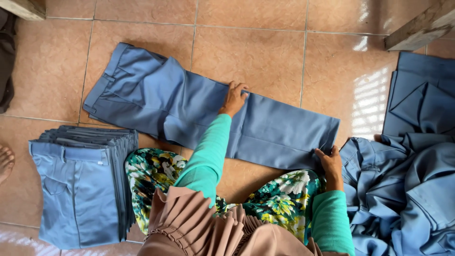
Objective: Folding blue pants into rectangles and stacking them on the floor.
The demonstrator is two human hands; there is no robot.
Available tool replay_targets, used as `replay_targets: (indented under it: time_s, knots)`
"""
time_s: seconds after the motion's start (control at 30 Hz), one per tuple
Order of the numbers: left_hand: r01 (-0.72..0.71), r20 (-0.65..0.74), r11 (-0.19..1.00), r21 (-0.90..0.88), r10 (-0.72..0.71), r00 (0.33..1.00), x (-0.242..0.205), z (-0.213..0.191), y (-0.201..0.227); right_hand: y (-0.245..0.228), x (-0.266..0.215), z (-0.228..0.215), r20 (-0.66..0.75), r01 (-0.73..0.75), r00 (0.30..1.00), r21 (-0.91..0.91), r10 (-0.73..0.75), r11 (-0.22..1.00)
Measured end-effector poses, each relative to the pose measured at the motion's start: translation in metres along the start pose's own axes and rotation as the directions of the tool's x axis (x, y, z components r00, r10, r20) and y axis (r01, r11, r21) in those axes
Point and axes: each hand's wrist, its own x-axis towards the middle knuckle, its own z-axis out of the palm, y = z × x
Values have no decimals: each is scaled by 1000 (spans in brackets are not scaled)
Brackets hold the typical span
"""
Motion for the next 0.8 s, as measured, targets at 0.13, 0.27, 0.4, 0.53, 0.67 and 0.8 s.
replay_targets:
  time_s: [0.13, 0.27, 0.4, 0.53, 0.67, 0.8]
  knots:
    - [37, -83, 997, -71, -43, 996, -75, -29, 63, -6, -7, 4, -64, 69, 995, -114, -77, 991]
    - [11, -286, 1000, -29, -19, 958, -167, -18, 69, -41, -42, -6, -188, 66, 977, -202, -105, 977]
    - [101, -111, 982, 157, -84, 990, -251, -9, 50, -56, -46, -9, -186, -110, 981, -307, 54, 946]
    - [113, -59, 978, 178, -104, 993, -262, -20, 43, -24, -14, -6, -120, -56, 993, -311, 20, 949]
    - [201, -36, 971, 129, -198, 980, -246, -25, 45, 14, 37, 5, -81, -2, 997, -230, -18, 973]
    - [280, 54, 958, -69, -276, 960, -236, -53, 67, -82, -28, -44, 205, -159, 976, 427, 76, 890]
